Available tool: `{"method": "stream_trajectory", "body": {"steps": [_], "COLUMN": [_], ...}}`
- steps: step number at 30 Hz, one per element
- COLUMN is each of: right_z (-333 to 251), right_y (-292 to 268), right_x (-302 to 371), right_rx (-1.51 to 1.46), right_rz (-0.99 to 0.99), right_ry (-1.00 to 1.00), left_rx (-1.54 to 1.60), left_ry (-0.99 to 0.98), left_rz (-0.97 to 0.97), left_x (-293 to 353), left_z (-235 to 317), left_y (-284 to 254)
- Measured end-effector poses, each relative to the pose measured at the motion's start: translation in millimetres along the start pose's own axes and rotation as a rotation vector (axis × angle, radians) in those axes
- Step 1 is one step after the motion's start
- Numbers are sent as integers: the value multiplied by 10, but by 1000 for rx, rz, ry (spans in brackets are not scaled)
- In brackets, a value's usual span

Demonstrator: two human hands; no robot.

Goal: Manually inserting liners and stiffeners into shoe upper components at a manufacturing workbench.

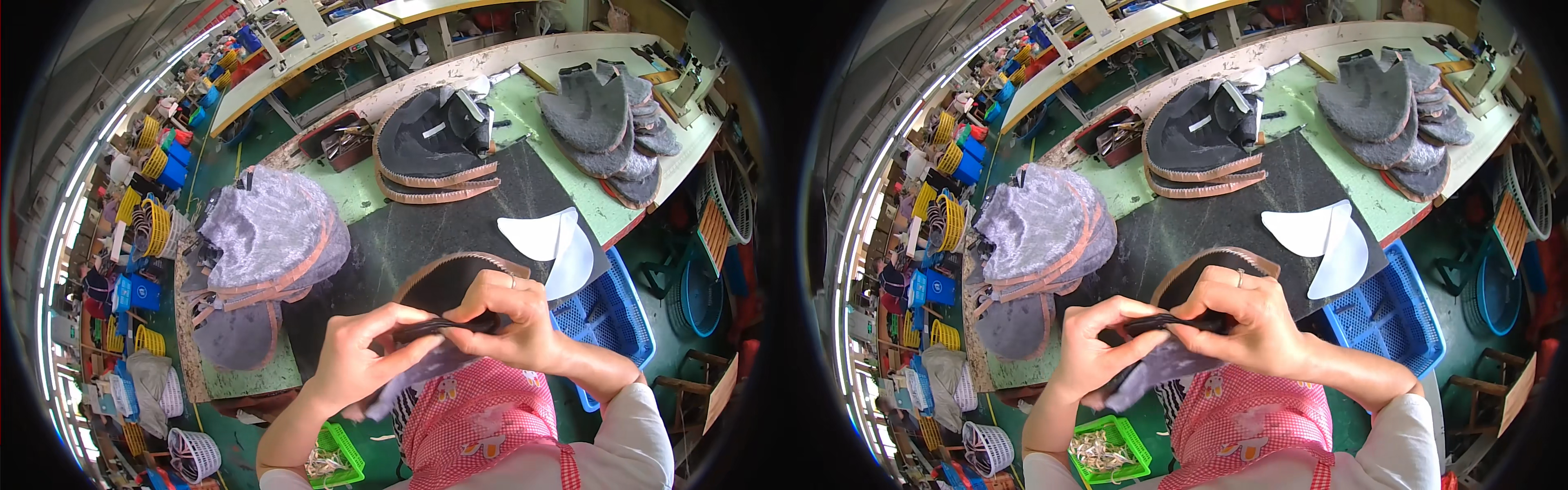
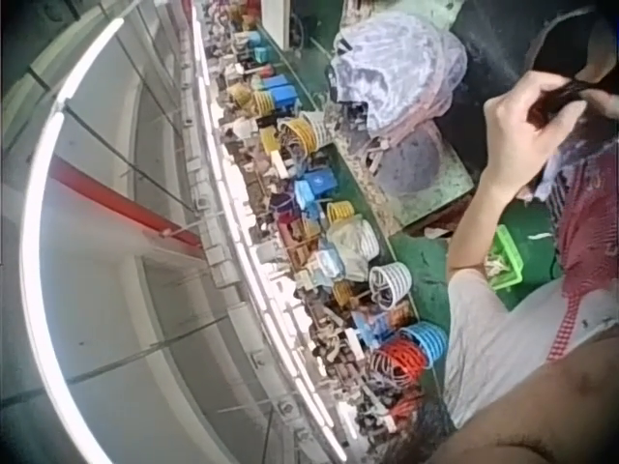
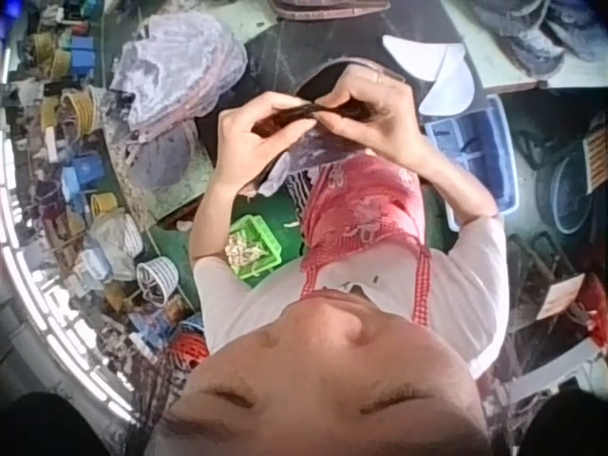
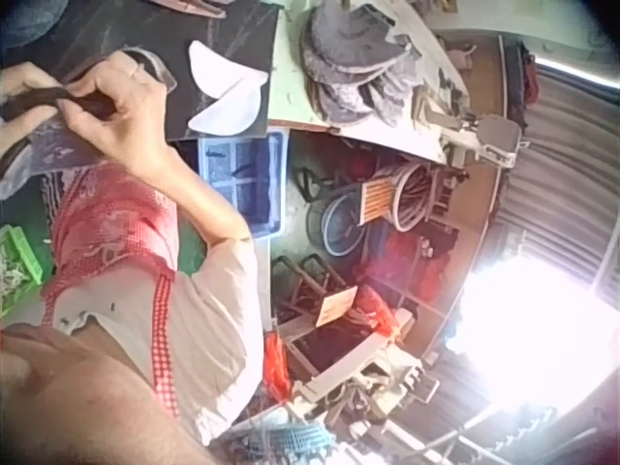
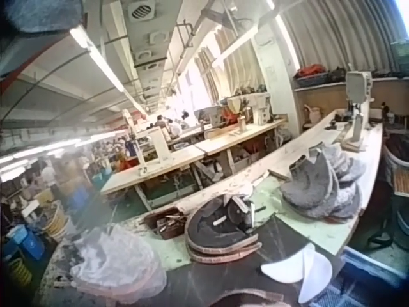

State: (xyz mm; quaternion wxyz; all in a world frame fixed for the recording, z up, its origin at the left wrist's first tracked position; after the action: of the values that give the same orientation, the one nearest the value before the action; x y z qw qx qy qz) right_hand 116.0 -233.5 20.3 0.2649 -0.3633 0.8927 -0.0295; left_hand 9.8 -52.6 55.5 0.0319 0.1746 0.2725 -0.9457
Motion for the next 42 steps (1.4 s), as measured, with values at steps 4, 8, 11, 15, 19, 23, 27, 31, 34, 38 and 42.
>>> {"method": "stream_trajectory", "body": {"steps": [4, 8, 11, 15, 19, 23, 27, 31, 34, 38, 42], "right_z": [41, -15, -94, -246, -297, -422, -303, 426, 859, 866, 815], "right_y": [-53, -216, -258, -280, -271, -302, -427, -425, -411, -271, -152], "right_x": [-57, -61, -129, -214, -250, -427, -601, -457, -239, -69, -100], "right_rx": [-78, -533, -279, -66, 28, 27, -257, 162, 338, 557, 441], "right_rz": [-54, -224, -177, -175, -128, -171, -108, -124, -146, -179, -200], "right_ry": [62, 567, 305, 290, 49, 264, 384, 462, 625, 625, 674], "left_rx": [-118, 60, 198, 8, -189, 158, 435, 493, 140, -804, -768], "left_ry": [51, -56, -87, -120, 151, -101, -298, -567, -598, -218, 131], "left_rz": [-22, 21, 47, -81, -130, 39, 322, 403, 276, 160, -1], "left_x": [1, 27, 38, -48, -126, -37, 131, 368, 296, 218, 222], "left_z": [29, 97, 61, 172, 148, 8, -749, -1470, -1515, -1396, -1420], "left_y": [-53, -116, -97, -167, -177, -100, 64, 133, 39, -96, 97]}}
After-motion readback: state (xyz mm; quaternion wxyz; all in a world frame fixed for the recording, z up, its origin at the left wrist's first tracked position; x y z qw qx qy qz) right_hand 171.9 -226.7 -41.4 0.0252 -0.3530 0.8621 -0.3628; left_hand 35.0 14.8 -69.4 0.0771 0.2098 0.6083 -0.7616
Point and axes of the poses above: each hand's wrist, its own x-axis away from the middle knuckle, its own y-axis out of the palm, z = x × y, the point moved 1 cm from there along -x, towards the middle knuckle, and after that the axes turned 7 degrees about y, right-handed, at the moved point
